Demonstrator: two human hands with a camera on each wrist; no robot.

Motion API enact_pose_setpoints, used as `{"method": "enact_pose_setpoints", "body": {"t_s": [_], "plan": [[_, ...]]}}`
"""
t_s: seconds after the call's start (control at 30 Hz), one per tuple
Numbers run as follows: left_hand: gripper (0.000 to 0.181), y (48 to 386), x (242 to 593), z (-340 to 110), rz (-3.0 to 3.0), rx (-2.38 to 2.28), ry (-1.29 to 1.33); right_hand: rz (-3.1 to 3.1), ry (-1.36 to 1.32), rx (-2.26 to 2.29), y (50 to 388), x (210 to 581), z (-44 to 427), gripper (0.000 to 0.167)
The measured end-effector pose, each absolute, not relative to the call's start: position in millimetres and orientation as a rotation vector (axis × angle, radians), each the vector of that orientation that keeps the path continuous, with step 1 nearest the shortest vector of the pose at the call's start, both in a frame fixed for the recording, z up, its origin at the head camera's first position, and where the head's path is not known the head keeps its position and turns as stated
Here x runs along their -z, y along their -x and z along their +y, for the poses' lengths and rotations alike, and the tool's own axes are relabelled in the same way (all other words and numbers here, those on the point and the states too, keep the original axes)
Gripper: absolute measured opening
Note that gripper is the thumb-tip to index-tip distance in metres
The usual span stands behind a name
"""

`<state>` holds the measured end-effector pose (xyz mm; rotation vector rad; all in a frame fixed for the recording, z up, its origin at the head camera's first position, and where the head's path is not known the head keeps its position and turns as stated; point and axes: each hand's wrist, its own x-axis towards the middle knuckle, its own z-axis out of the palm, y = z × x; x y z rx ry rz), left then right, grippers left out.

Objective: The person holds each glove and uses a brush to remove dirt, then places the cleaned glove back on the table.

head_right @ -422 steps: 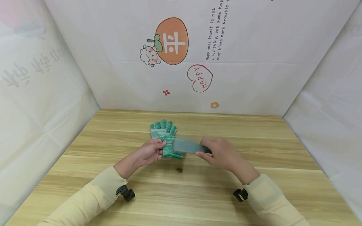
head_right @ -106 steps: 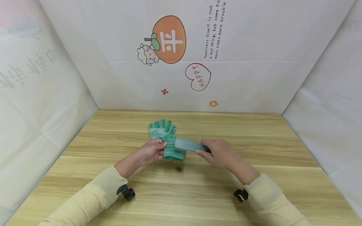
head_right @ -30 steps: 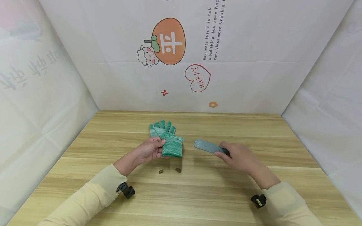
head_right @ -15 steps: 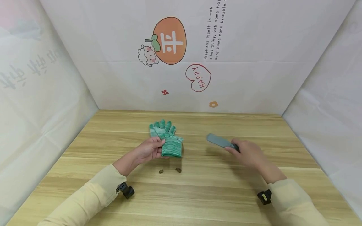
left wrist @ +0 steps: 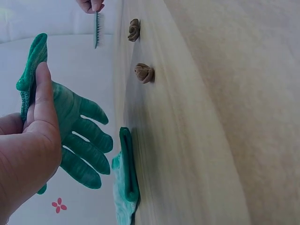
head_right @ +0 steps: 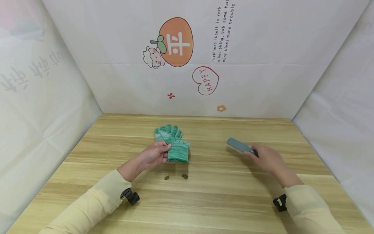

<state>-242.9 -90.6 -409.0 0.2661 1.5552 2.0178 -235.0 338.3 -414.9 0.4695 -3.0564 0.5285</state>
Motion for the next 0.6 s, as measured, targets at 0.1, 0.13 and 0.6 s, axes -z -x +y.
{"method": "enact_pose_setpoints", "body": {"t_s": [0.1, 0.13, 0.6], "plan": [[0.021, 244, 407, -88, 1.565, -2.018, -0.253, -3.061, -0.467, -0.533, 236, 417, 344, 0.039], [0.021, 244, 406, -87, 1.565, -2.018, -0.251, -3.063, -0.462, -0.531, 236, 418, 346, 0.039], [0.019, 256, 393, -72, 1.6, -2.003, -0.297, -3.103, -0.419, -0.52, 234, 430, 361, 0.043]]}}
